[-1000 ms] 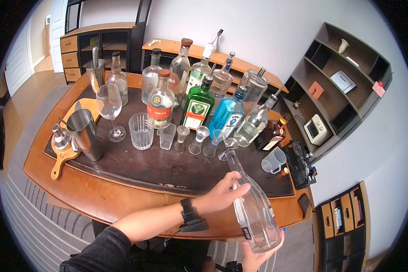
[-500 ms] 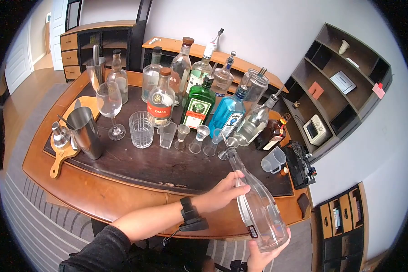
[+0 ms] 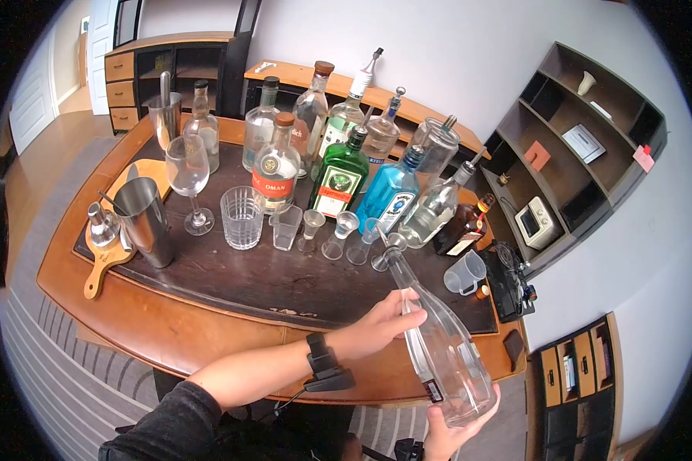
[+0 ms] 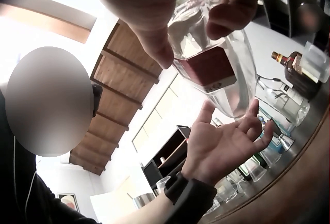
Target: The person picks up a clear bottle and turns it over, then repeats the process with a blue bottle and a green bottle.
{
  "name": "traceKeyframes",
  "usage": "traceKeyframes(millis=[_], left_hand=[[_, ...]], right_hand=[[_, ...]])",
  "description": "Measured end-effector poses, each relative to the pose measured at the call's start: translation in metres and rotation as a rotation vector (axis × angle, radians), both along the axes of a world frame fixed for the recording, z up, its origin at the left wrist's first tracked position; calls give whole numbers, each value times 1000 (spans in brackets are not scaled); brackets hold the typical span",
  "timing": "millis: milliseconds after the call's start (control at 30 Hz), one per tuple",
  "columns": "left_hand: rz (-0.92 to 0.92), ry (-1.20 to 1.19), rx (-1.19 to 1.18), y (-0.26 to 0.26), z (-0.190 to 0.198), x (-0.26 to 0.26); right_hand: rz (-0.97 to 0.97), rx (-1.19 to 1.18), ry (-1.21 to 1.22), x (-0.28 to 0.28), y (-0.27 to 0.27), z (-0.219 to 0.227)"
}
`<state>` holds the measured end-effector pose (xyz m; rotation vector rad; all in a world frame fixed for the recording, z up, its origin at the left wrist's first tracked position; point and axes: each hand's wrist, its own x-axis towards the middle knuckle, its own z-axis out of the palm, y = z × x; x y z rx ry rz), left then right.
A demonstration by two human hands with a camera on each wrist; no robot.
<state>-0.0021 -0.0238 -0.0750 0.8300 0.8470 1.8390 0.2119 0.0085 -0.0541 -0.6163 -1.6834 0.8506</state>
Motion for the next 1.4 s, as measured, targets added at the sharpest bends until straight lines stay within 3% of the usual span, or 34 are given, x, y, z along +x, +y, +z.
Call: traceKeyframes(millis=[567,867,1067,1167,1400], left_hand=[[-48,47,-66,-7,11,-4],[-88,-44,10,-15,24,-4],[-96,110,-78,-15,22,-6],[-93,-1,-7,-18,27,-5],[-93,25,-10,-17,27,-5]], right_hand=[[7,54,-40,3,8,8],[-21,57,-5,2,14,12],[-5,4,11,-1,11,19],[-15,-1,3,-1,11,20],[-16,20,12,-2,13,21]])
